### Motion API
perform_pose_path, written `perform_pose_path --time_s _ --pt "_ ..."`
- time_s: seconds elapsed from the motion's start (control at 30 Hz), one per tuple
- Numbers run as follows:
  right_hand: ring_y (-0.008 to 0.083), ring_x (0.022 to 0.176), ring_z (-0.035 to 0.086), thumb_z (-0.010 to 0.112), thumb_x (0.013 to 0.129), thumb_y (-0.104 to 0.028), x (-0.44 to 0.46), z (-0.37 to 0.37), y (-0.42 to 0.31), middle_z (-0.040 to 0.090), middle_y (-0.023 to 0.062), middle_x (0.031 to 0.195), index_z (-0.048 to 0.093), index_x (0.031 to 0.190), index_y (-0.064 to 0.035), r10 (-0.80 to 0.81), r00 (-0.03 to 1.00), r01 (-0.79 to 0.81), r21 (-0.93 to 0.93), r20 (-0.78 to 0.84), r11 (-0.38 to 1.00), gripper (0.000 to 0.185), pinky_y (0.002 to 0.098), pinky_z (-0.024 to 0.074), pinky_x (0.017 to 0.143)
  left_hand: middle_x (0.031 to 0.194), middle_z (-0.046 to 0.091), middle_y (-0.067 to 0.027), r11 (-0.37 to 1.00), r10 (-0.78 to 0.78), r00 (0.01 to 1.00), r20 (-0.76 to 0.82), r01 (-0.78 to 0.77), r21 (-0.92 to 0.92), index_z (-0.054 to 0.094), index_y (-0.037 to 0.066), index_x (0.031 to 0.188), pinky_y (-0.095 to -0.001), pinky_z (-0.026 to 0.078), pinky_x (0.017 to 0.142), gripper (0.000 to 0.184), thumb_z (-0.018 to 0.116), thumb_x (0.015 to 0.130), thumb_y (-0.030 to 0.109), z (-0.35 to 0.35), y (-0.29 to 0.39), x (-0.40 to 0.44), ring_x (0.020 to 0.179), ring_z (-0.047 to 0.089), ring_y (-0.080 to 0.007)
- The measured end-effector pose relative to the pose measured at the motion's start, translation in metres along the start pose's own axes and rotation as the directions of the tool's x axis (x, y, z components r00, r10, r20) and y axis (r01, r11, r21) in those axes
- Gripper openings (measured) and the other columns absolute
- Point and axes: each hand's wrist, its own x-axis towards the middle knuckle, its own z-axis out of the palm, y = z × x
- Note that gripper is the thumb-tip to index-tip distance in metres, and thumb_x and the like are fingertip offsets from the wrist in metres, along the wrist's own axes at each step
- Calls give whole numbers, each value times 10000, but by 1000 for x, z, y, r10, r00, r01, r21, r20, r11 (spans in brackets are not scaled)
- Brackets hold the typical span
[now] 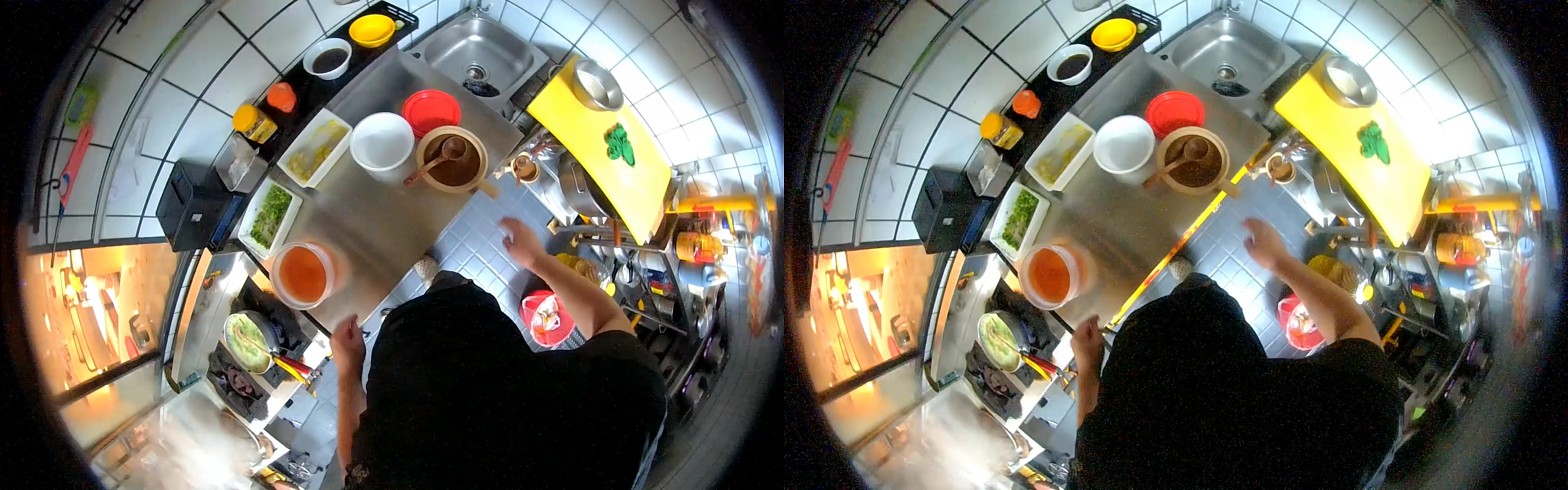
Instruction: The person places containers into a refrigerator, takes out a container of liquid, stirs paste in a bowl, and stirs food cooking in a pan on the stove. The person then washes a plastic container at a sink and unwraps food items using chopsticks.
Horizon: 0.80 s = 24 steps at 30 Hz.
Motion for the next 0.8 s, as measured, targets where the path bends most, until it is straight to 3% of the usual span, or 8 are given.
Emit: perform_pose_path --time_s 0.03,0.1,0.2,0.3,0.33,0.5,0.67,0.8 --pt "430 1291 514 638 851 -100 8 2 1 548 229 1390 508 1397 -57 16 957 0 58 -290 998 563 461 440 1092 1060 707 -230 979 179 984 0 -178 97 686 8 1131 -439 523 881 250 581 937 125 -8 28 23 1007 681 -388" --pt "440 1303 497 646 855 -97 27 -21 -21 535 239 1399 501 1397 -54 12 869 68 144 -495 987 563 474 437 1087 1211 656 -244 925 361 928 95 -369 92 635 -16 1203 -460 501 955 307 557 922 79 -13 76 76 1140 616 -416" --pt "449 1248 540 663 853 -110 58 -34 -48 550 244 1380 510 1408 -91 -60 807 162 121 -587 979 576 472 465 1060 1447 491 -231 752 590 797 128 -600 274 529 -15 1351 -495 462 1037 450 537 908 60 13 111 159 1294 514 -412" --pt "438 1159 601 683 843 -118 82 -24 -50 576 238 1352 538 1399 -133 -77 946 129 146 -316 981 574 470 508 1007 1581 331 -206 736 526 817 237 -577 353 424 8 1460 -515 451 1057 577 518 892 36 26 157 219 1325 483 -438" --pt "419 1076 649 662 853 -99 92 -7 -40 635 225 1270 584 1349 -147 -207 897 236 27 -391 971 505 471 543 939 1587 320 -203 728 503 824 261 -567 387 418 12 1465 -515 456 1050 588 521 887 31 25 175 232 1317 491 -438" --pt "402 1050 645 630 851 -57 72 6 -87 671 209 1149 617 1282 -104 -71 955 116 145 -287 983 434 479 526 921 1584 322 -210 661 477 816 328 -578 478 435 41 1454 -517 493 1000 585 535 879 26 35 214 276 1227 569 -433" --pt "454 946 639 573 858 -50 52 30 -106 663 251 987 623 1242 -101 -60 939 119 157 -339 980 391 519 529 838 1327 530 -235 649 486 817 312 -576 497 598 35 1262 -510 512 940 370 561 898 92 51 189 294 1101 620 -428" --pt "453 998 615 569 854 -47 25 20 -125 624 259 1087 600 1279 -100 -44 982 81 205 -182 975 429 521 514 885 1148 608 -200 687 411 867 281 -498 529 663 37 1088 -477 532 922 208 571 903 63 38 155 285 1057 642 -401"
